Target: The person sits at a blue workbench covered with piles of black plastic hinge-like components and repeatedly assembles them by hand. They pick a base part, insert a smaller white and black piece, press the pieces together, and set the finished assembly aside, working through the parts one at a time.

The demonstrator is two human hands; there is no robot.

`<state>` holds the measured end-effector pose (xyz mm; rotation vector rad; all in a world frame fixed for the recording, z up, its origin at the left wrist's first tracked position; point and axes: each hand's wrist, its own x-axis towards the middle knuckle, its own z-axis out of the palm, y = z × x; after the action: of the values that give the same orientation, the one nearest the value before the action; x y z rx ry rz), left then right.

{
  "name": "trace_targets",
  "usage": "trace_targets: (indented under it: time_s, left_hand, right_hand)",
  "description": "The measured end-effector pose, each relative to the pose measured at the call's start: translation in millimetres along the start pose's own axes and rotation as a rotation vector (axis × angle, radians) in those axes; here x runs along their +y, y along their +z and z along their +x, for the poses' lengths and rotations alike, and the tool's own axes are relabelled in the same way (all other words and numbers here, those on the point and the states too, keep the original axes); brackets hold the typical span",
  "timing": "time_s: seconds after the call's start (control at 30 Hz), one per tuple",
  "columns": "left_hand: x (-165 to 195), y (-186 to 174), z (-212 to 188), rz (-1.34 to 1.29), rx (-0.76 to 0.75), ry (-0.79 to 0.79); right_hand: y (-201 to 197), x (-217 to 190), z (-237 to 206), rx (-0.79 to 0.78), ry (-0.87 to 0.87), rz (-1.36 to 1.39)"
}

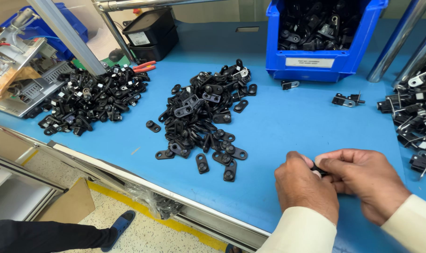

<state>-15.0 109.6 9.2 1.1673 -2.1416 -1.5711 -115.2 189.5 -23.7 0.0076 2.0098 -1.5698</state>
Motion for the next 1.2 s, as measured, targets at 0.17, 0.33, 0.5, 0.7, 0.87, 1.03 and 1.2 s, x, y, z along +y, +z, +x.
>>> trace_targets:
  time_s: [0.17,0.33,0.5,0.7,0.87,1.03,1.2]
  left_hand:
    - [7,3,-3,0.056,0.131,0.234]
    - [2,7,14,-0.111,0.111,0.096]
    - [-3,0,34,-0.599,-0.015,-0.231]
    - [-6,-11,39,-0.571,-0.23,-0.195]
    - [-11,-23,46,-0.501,-0.366,-0.126]
    - [-17,-23,55,-0.246,-0.228,-0.025]
    - [-23,-21,56,-0.041,-0.173,0.237]
  right_hand:
    - [5,-6,-7,0.044,-0.152,0.039]
    - [-3,-10,-7,-0.067,-0.177,-0.001]
    - [-26,-17,4,-0.119,0.038,0.106]
    - [-27,3,26,-0.273,0.165,0.136]
    - [-24,5,37,-0.326,0.225,0.225]
    - [1,-10,17,-0.109,0.184,0.112]
    - [28,-2,-19,0.214,-0.088,-0.21]
